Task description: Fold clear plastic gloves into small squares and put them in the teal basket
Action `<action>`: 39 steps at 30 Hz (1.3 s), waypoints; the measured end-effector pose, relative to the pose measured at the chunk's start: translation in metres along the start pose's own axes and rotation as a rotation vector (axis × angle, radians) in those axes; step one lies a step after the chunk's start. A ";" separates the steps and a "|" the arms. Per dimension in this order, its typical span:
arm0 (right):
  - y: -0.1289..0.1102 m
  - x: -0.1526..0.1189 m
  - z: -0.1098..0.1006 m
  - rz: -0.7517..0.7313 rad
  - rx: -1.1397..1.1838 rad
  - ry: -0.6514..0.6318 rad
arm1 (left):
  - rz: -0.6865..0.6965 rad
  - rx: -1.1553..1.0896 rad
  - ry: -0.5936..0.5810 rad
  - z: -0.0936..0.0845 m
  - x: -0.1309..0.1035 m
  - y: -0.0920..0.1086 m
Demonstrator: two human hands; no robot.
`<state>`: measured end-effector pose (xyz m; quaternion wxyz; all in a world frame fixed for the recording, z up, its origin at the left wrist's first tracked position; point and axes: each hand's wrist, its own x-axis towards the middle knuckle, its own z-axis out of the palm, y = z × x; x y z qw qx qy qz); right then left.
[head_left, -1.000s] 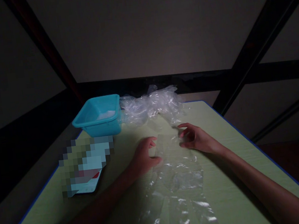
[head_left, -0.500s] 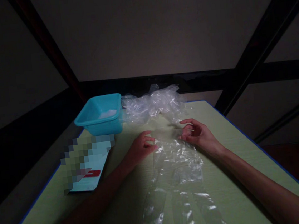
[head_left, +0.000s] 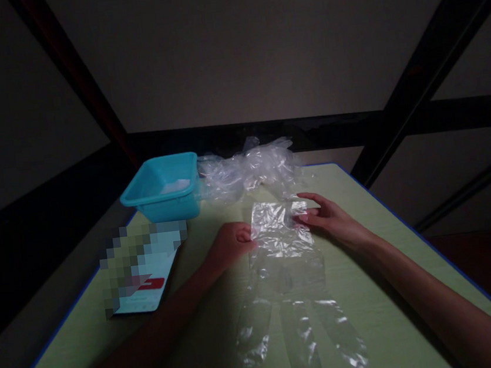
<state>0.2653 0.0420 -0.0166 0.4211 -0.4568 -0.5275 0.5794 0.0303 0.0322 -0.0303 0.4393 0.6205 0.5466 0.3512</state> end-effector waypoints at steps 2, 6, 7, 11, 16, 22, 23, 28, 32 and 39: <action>0.001 -0.001 -0.006 -0.003 -0.066 -0.051 | 0.007 0.006 0.020 -0.002 0.001 -0.001; 0.005 0.000 -0.013 -0.059 -0.181 -0.186 | 0.017 0.019 0.041 -0.008 0.003 -0.003; 0.006 0.000 -0.014 -0.069 -0.196 -0.218 | 0.017 0.022 0.043 -0.009 0.003 -0.004; 0.007 -0.001 -0.014 -0.078 -0.225 -0.289 | 0.024 0.035 0.037 -0.010 0.004 -0.004; 0.005 -0.003 -0.014 -0.087 -0.261 -0.347 | 0.061 0.063 -0.034 -0.012 0.001 -0.001; 0.007 -0.004 -0.017 -0.115 -0.289 -0.408 | 0.076 0.079 -0.144 -0.019 -0.004 0.001; 0.007 -0.004 -0.018 -0.117 -0.288 -0.421 | 0.075 0.082 -0.151 -0.020 -0.004 0.001; 0.005 -0.009 -0.018 -0.081 -0.256 -0.468 | 0.076 0.092 -0.156 -0.017 -0.002 -0.005; 0.005 -0.010 -0.015 -0.076 -0.270 -0.461 | 0.074 0.103 -0.158 -0.016 -0.002 -0.006; 0.006 -0.012 -0.010 -0.137 -0.305 -0.361 | 0.086 0.154 -0.155 -0.017 -0.006 0.001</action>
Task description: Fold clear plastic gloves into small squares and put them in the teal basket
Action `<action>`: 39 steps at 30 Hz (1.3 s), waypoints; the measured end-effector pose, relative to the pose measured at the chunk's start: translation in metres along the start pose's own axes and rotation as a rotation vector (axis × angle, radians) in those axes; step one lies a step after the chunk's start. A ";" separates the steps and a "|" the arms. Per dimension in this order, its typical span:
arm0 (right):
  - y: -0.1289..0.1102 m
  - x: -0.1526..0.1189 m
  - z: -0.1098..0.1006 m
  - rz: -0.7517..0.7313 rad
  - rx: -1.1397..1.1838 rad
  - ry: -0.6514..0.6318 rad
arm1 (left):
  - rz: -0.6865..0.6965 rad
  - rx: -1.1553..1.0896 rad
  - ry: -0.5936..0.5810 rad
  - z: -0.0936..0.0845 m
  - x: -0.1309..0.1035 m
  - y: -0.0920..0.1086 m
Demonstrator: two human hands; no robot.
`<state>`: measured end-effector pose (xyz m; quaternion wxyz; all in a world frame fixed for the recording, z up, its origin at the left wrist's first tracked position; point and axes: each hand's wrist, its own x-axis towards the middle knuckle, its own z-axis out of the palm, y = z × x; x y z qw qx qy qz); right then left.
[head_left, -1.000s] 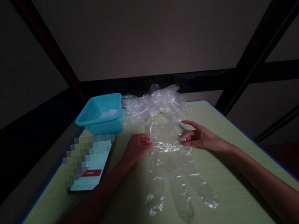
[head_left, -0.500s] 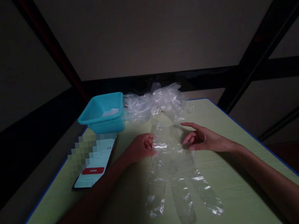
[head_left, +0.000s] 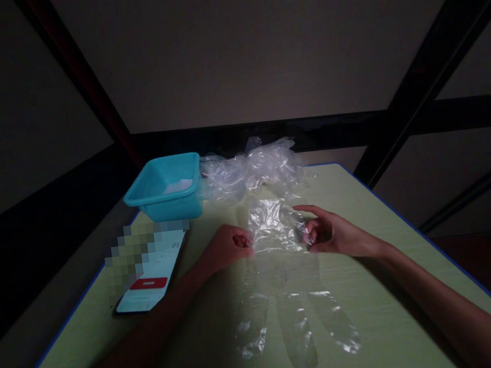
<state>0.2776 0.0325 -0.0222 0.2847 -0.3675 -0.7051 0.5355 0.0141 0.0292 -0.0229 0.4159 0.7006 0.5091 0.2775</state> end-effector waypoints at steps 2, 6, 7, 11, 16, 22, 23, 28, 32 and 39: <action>0.002 0.001 0.003 -0.037 -0.003 0.028 | 0.007 0.014 0.017 0.000 -0.001 0.000; 0.010 0.004 0.008 -0.121 -0.010 0.122 | 0.039 0.049 0.077 0.000 -0.001 -0.001; 0.012 0.005 0.009 -0.134 -0.017 0.146 | 0.051 0.058 0.097 0.000 0.000 -0.002; 0.015 0.006 0.012 -0.178 -0.087 0.222 | 0.108 0.083 0.170 0.004 0.000 -0.003; 0.011 0.003 0.012 -0.250 -0.272 0.274 | 0.199 0.101 0.215 0.009 -0.002 -0.004; 0.013 0.003 0.009 -0.398 -0.411 0.229 | 0.320 0.106 0.175 0.010 -0.008 -0.004; 0.013 0.003 0.008 -0.422 -0.465 0.230 | 0.353 0.108 0.151 0.009 -0.008 -0.005; 0.004 0.000 0.002 -0.557 -0.774 0.152 | 0.489 0.216 0.073 0.006 -0.013 -0.004; -0.006 -0.005 0.001 -0.610 -0.926 0.050 | 0.577 0.423 0.050 0.004 -0.024 -0.005; -0.006 -0.007 0.005 -0.590 -0.985 -0.018 | 0.777 0.662 0.147 0.003 -0.037 -0.016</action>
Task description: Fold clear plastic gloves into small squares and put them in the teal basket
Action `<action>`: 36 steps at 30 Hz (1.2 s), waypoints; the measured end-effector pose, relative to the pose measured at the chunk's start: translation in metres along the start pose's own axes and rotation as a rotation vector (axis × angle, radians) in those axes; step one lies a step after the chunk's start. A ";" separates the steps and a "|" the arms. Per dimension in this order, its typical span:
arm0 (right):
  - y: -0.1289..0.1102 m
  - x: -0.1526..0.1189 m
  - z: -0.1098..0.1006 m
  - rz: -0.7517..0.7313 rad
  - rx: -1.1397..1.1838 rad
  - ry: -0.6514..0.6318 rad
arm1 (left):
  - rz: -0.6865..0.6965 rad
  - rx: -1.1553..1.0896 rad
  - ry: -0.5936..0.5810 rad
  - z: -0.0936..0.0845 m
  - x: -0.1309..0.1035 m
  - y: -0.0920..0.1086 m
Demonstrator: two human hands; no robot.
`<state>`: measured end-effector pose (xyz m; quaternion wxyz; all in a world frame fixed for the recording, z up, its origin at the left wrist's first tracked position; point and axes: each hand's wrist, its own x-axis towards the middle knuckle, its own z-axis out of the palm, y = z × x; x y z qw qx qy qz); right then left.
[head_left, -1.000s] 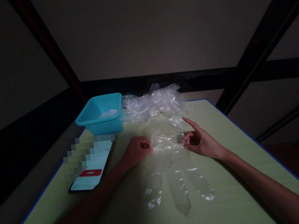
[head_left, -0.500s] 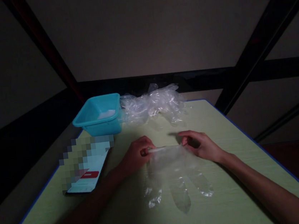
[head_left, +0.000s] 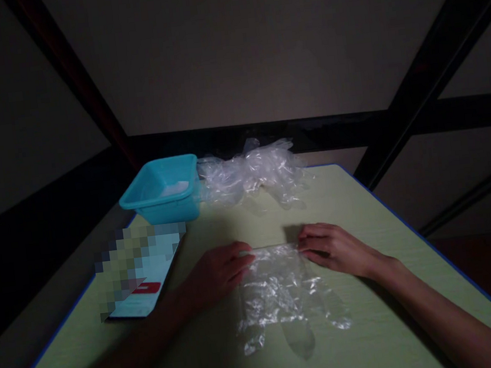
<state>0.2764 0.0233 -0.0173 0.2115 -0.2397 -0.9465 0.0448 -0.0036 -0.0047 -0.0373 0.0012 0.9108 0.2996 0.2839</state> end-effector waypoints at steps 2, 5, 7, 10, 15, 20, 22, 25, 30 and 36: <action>0.001 0.000 0.000 0.040 -0.007 -0.011 | -0.038 0.006 0.030 0.002 0.000 -0.002; 0.005 -0.001 0.000 0.104 0.005 -0.010 | -0.146 -0.031 0.050 0.003 0.002 -0.004; 0.007 -0.002 0.000 0.117 0.029 0.002 | -0.172 -0.048 0.055 0.004 0.003 -0.005; 0.009 -0.003 0.000 0.107 0.084 0.027 | -0.119 -0.048 0.071 0.005 0.003 -0.005; 0.007 -0.002 -0.001 0.097 0.146 0.023 | -0.059 -0.036 0.038 0.004 0.005 -0.002; 0.006 -0.001 -0.001 0.085 0.119 0.028 | -0.054 -0.024 0.051 0.004 0.005 -0.001; 0.007 -0.001 -0.001 0.070 0.094 0.041 | -0.046 0.022 0.079 0.005 0.004 -0.002; 0.007 -0.001 0.000 0.051 0.059 0.059 | -0.064 0.078 0.113 0.007 0.002 -0.005; 0.008 -0.001 0.001 0.048 0.056 0.059 | -0.093 0.073 0.076 0.007 0.002 -0.008; 0.009 -0.001 -0.001 0.079 0.089 0.029 | -0.092 0.065 0.028 0.006 0.004 -0.008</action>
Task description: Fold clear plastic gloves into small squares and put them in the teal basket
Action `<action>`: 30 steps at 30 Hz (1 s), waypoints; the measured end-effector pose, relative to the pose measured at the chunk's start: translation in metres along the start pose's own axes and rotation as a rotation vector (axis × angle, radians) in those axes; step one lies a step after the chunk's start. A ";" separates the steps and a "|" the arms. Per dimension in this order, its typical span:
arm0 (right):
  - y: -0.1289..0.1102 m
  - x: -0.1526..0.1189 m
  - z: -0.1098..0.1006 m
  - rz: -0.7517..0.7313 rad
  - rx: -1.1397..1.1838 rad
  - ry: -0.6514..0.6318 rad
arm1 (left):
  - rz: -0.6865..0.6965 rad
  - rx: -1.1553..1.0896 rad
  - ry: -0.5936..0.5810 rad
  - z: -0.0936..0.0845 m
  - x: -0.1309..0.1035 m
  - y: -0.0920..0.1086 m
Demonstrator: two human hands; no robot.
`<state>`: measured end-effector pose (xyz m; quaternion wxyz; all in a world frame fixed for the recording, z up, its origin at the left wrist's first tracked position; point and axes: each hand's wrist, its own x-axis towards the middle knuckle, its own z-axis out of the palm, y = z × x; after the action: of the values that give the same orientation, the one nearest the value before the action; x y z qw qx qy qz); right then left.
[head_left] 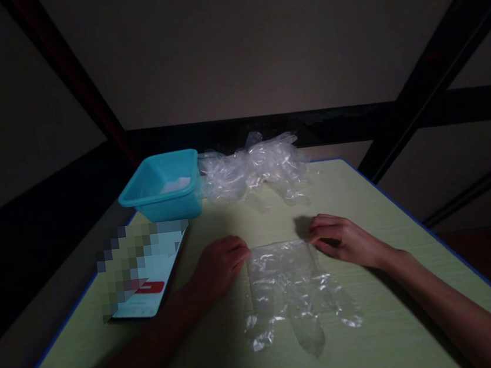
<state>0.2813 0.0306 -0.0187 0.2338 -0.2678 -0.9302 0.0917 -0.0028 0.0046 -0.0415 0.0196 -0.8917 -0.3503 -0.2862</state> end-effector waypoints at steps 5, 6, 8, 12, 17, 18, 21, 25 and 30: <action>-0.002 0.000 -0.002 0.024 0.049 -0.007 | -0.052 -0.006 -0.064 -0.002 0.001 0.002; -0.002 0.000 -0.003 0.025 0.053 -0.009 | -0.069 -0.005 -0.075 -0.002 0.001 0.002; -0.003 0.000 -0.003 0.028 0.058 -0.014 | -0.094 -0.002 -0.095 -0.003 0.002 0.002; -0.003 0.000 -0.003 0.043 0.069 -0.029 | -0.108 0.007 -0.123 -0.004 0.002 0.003; -0.001 -0.001 -0.005 0.018 0.054 -0.008 | -0.141 -0.016 -0.100 -0.004 0.001 0.004; -0.001 0.000 -0.006 0.008 0.046 0.008 | -0.148 -0.030 -0.076 -0.004 0.000 0.004; -0.010 0.002 -0.005 0.011 0.016 0.035 | -0.155 -0.103 0.024 -0.005 0.001 0.009; -0.038 0.009 0.004 0.116 0.004 -0.030 | -0.120 -0.132 0.039 -0.004 0.001 0.025; -0.064 0.012 0.015 0.138 -0.038 -0.145 | -0.035 -0.069 -0.077 -0.003 0.000 0.041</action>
<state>0.2354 -0.0173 -0.0079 0.1538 -0.3280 -0.9257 0.1091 0.0218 -0.0268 -0.0320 -0.0295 -0.8959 -0.3561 -0.2639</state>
